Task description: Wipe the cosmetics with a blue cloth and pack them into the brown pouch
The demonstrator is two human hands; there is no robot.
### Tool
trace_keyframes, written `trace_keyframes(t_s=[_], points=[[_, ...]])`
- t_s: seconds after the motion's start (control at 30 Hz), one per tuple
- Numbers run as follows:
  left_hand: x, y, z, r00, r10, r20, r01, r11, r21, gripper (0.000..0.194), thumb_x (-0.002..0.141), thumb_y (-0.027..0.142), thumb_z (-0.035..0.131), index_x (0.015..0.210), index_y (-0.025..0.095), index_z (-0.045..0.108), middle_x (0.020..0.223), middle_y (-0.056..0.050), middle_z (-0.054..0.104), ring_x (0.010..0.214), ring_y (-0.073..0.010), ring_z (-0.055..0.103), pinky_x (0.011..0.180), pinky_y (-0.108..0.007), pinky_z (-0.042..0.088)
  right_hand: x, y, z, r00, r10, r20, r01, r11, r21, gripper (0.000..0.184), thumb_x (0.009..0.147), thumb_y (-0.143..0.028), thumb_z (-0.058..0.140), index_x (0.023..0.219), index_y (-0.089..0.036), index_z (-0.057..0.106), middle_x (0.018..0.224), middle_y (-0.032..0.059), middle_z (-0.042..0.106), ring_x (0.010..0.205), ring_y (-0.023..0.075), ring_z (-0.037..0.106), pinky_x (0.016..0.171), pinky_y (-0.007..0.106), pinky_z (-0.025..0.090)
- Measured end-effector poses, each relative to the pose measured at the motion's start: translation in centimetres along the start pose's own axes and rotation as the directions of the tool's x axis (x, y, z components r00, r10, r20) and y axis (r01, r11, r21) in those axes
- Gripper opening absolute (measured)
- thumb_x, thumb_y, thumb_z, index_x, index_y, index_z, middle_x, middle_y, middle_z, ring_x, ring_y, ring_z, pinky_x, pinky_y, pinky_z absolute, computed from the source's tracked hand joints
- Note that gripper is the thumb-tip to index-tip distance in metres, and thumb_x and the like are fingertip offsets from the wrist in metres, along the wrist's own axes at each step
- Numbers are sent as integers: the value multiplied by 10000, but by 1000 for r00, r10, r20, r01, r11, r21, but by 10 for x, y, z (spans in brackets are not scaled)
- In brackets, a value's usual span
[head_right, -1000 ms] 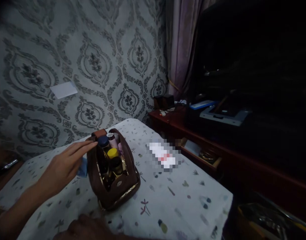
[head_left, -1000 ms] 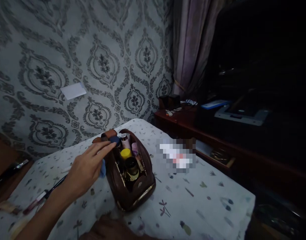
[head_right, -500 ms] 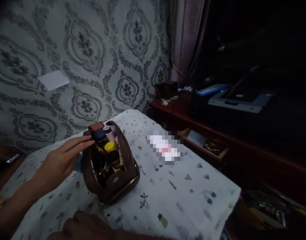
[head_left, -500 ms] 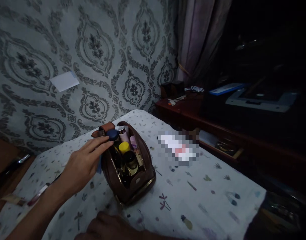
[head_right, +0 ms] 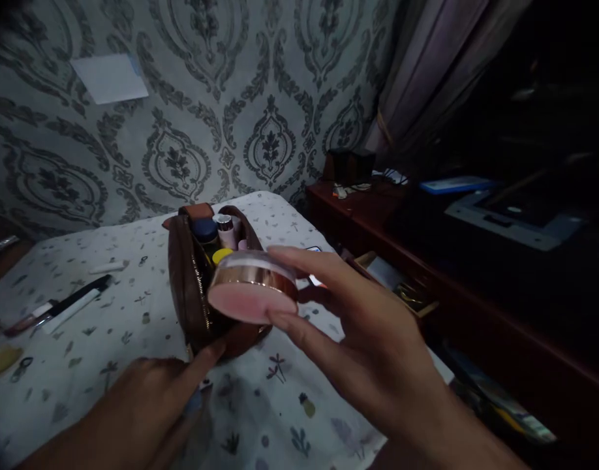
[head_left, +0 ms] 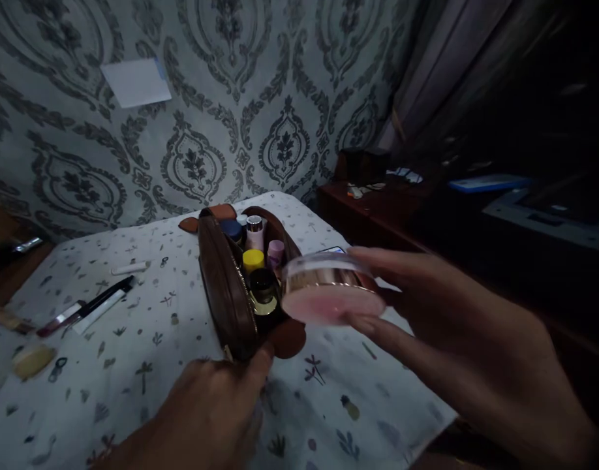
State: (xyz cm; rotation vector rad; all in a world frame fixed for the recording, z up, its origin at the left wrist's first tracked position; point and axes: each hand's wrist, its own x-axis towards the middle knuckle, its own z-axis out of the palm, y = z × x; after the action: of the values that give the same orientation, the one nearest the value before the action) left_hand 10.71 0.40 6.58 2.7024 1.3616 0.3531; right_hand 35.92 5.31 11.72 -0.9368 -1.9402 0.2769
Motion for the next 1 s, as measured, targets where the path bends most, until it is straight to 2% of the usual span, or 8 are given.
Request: trace_keyframes(t_s=[0.1, 0.17, 0.33, 0.47, 0.63, 0.87, 0.93, 1.0], points=[[0, -3, 11, 999, 49, -24, -48, 997, 59, 643, 724, 102, 446, 1361, 176, 495, 664, -33, 717, 458, -202, 605, 403, -268, 405, 18, 6, 18, 985, -109, 133, 106, 994, 36, 362, 951, -311, 602, 1312, -307, 579, 1152, 32, 703, 990, 193, 696, 849, 324, 597], [1, -6, 13, 997, 70, -41, -65, 993, 94, 611, 713, 105, 453, 1316, 171, 519, 647, -33, 706, 442, -200, 594, 389, -267, 379, 28, 11, 26, 942, -187, 279, 166, 981, 99, 316, 964, -282, 579, 1277, -308, 604, 1090, 4, 714, 961, 161, 696, 828, 284, 586], [6, -8, 13, 994, 101, -50, -94, 986, 136, 523, 729, 120, 473, 1241, 191, 555, 640, -31, 696, 459, -199, 596, 391, -263, 381, 49, 22, 26, 887, -211, 411, 142, 971, 193, 270, 941, -322, 606, 1206, -328, 653, 1075, -38, 719, 965, 132, 698, 840, 259, 559], [5, -6, 16, 992, 102, -75, -82, 968, 236, 458, 766, 138, 487, 1210, 210, 571, 657, -39, 701, 499, -200, 623, 397, -254, 392, 56, 26, 22, 814, -216, 539, 119, 971, 209, 233, 935, -345, 597, 1153, -341, 680, 1022, -71, 726, 891, 113, 707, 780, 233, 546], [4, -4, 15, 985, 155, -70, -121, 928, 352, 483, 737, 134, 489, 1213, 186, 553, 670, -39, 705, 509, -208, 635, 398, -261, 424, 56, 21, 26, 776, -172, 607, 91, 983, 162, 190, 957, -268, 556, 1080, -296, 698, 974, -36, 696, 853, 128, 667, 733, 243, 507], [3, 4, 8, 997, 73, 35, -81, 912, 402, 504, 791, 82, 454, 1286, 175, 477, 759, -26, 711, 618, -201, 675, 484, -264, 510, 61, 21, 30, 664, -187, 724, 91, 981, 170, 198, 958, -177, 504, 1045, -214, 678, 981, 33, 653, 822, 155, 601, 739, 271, 445], [4, 5, 8, 996, 78, 36, -86, 916, 392, 510, 779, 76, 462, 1282, 158, 479, 761, -29, 713, 614, -199, 677, 484, -265, 516, 62, 23, 34, 657, -197, 727, 85, 978, 189, 195, 955, -176, 503, 1047, -218, 670, 967, 27, 653, 826, 160, 595, 738, 270, 433], [5, 5, 10, 996, 83, 21, -84, 919, 385, 502, 769, 79, 476, 1264, 155, 493, 752, -29, 715, 603, -199, 679, 472, -260, 511, 62, 24, 39, 680, -194, 707, 74, 978, 197, 177, 945, -177, 526, 1050, -214, 664, 969, 26, 658, 849, 167, 598, 743, 268, 428]])
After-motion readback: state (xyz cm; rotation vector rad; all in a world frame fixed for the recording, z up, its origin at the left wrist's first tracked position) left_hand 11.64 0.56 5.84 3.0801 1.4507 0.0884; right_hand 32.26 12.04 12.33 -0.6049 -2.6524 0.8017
